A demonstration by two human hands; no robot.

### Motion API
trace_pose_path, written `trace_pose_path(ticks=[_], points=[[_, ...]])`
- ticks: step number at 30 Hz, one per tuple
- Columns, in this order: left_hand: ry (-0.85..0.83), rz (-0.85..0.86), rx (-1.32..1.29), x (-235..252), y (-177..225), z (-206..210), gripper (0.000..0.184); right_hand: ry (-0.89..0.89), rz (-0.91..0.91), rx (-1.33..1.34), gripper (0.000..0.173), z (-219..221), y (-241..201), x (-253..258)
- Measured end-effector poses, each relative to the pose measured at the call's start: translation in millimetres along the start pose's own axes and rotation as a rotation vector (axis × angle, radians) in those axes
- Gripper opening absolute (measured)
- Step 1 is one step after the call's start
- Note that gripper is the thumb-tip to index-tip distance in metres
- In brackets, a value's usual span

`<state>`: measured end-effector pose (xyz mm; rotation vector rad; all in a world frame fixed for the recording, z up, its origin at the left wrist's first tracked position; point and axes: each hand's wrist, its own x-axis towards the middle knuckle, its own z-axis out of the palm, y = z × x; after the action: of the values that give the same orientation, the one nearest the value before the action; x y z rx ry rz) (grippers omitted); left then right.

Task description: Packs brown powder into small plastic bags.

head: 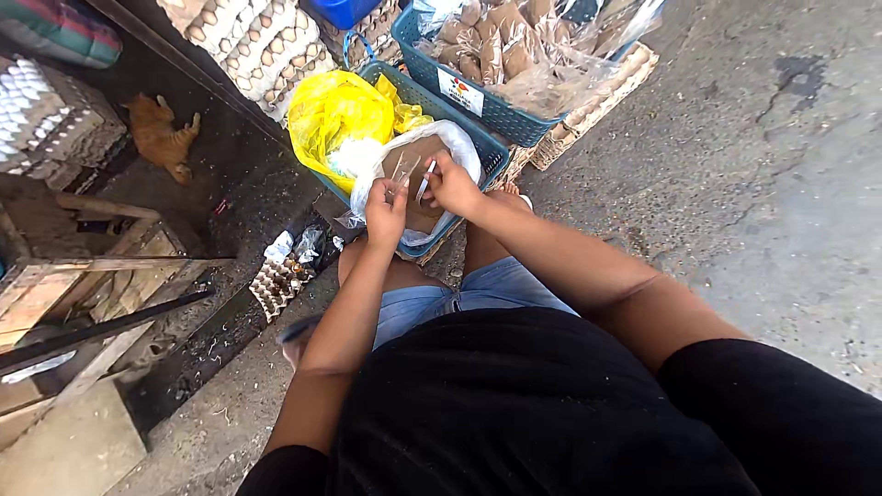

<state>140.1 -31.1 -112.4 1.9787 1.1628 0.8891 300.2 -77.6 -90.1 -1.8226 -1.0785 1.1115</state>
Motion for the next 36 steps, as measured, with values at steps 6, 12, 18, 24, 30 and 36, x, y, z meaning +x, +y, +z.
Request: trace_pose_path(ticks=[6,12,18,24,30,36], points=[[-0.014,-0.039,0.045,0,2,-2,0.028,0.161,0.091,0.352,0.037,-24,-4,-1],[-0.028,-0.040,0.073,2,3,-1,0.030,0.323,0.013,0.468,0.036,-67,-21,-8],[-0.023,-0.022,0.069,1,1,-1,0.031,0.392,-0.069,0.507,0.031,-95,-52,-19],[-0.047,-0.034,0.086,3,2,-1,0.033,0.342,-0.113,0.475,0.031,-99,-69,-27],[-0.050,-0.023,0.101,2,3,-1,0.032,0.306,-0.119,0.418,0.031,-90,-66,-19],[-0.052,-0.025,0.103,3,2,0,0.030,0.258,-0.109,0.294,0.033,-73,-64,-18]])
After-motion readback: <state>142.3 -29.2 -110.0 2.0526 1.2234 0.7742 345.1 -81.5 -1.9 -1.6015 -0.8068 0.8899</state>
